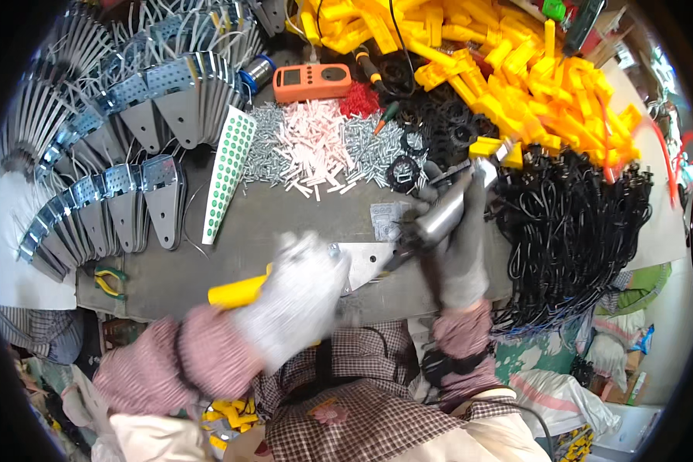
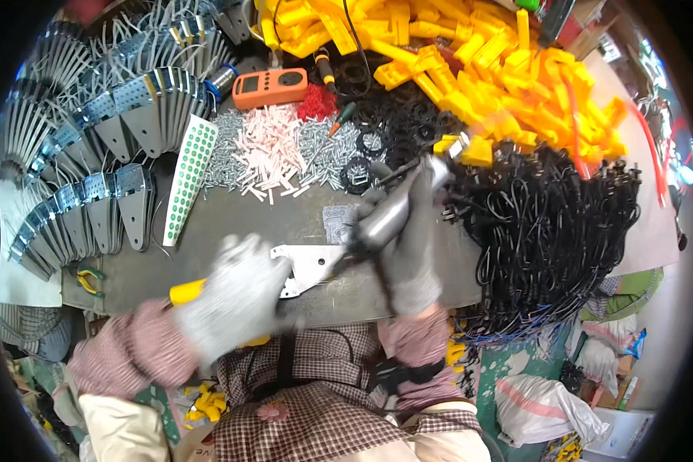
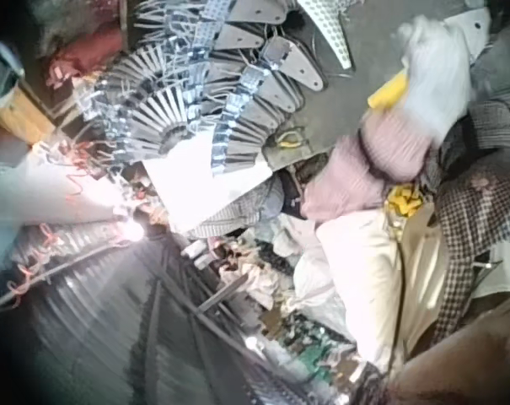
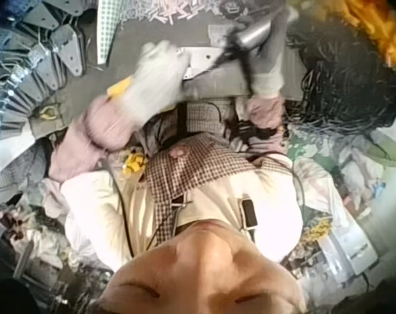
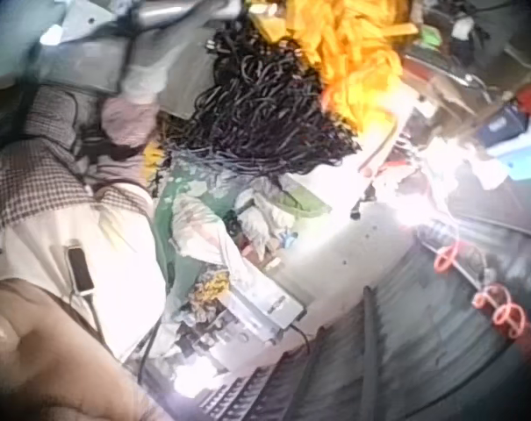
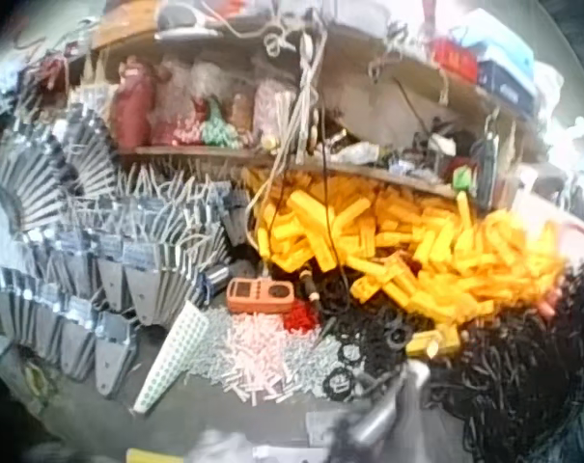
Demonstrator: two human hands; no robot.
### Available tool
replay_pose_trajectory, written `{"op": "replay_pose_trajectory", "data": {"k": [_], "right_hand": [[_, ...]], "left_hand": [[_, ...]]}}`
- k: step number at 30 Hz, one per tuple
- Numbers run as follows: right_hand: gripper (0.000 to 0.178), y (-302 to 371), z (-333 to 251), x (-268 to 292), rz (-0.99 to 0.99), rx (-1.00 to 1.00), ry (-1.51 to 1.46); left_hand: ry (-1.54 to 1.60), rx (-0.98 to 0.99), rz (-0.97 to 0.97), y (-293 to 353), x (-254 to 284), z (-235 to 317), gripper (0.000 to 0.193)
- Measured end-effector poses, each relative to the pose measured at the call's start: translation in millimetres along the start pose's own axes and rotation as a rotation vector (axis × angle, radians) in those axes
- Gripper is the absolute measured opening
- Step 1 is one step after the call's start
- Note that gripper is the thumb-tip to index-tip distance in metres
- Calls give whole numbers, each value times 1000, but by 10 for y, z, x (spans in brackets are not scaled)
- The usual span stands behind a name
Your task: Assembling a hardware component by attaching metal plates to a plastic base and soldering wires.
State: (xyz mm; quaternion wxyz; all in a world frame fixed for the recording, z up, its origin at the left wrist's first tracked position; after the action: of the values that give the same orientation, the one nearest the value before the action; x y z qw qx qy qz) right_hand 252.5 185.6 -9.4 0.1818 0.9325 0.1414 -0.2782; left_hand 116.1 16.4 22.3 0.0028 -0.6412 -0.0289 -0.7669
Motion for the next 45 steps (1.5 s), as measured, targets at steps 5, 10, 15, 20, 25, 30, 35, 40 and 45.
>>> {"op": "replay_pose_trajectory", "data": {"k": [5, 10, 15, 20, 25, 30, 35, 40, 45], "right_hand": [[63, -960, -798, 290, 105, 1028, 1226], [40, 11, -1017, -361, -34, 1113, 1389], [56, 1010, 216, -222, -1231, 974, 1500], [43, 257, 52, 212, -1194, 908, 1428], [31, 255, -124, -118, -1128, 1150, 1395], [33, 304, -1484, 356, 229, 1360, 1711], [54, -110, -1988, 1098, 279, 810, 1865], [45, -237, -2487, 1086, 587, 1301, 1395], [45, 283, -2929, 694, -89, -73, 323]], "left_hand": [[706, 427, 141, -131, 123, -146, 55], [248, 452, -2, 727, 158, -579, 27], [-142, -282, 555, -158, 74, -776, 22], [-47, -228, 378, -642, -215, -763, 30], [-169, -199, 326, -712, -227, -822, 23], [230, -50, 697, -409, 140, -973, 14], [105, -220, 403, -624, 63, -861, 19], [-40, -66, 380, -688, -245, -902, 24], [-77, -98, 499, -699, -144, -854, 23]]}}
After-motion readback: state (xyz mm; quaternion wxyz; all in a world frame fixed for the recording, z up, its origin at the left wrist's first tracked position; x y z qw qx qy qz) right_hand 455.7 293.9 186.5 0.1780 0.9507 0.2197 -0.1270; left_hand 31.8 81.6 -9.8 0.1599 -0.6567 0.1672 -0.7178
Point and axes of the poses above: each hand's wrist, its own y-axis away from the middle knuckle, its own x-axis out of the back of the hand, z = x × y, the point moved 3 cm from there along -y, towards the middle knuckle, and after that the axes turned 14 degrees about z, right-handed, at the moved point
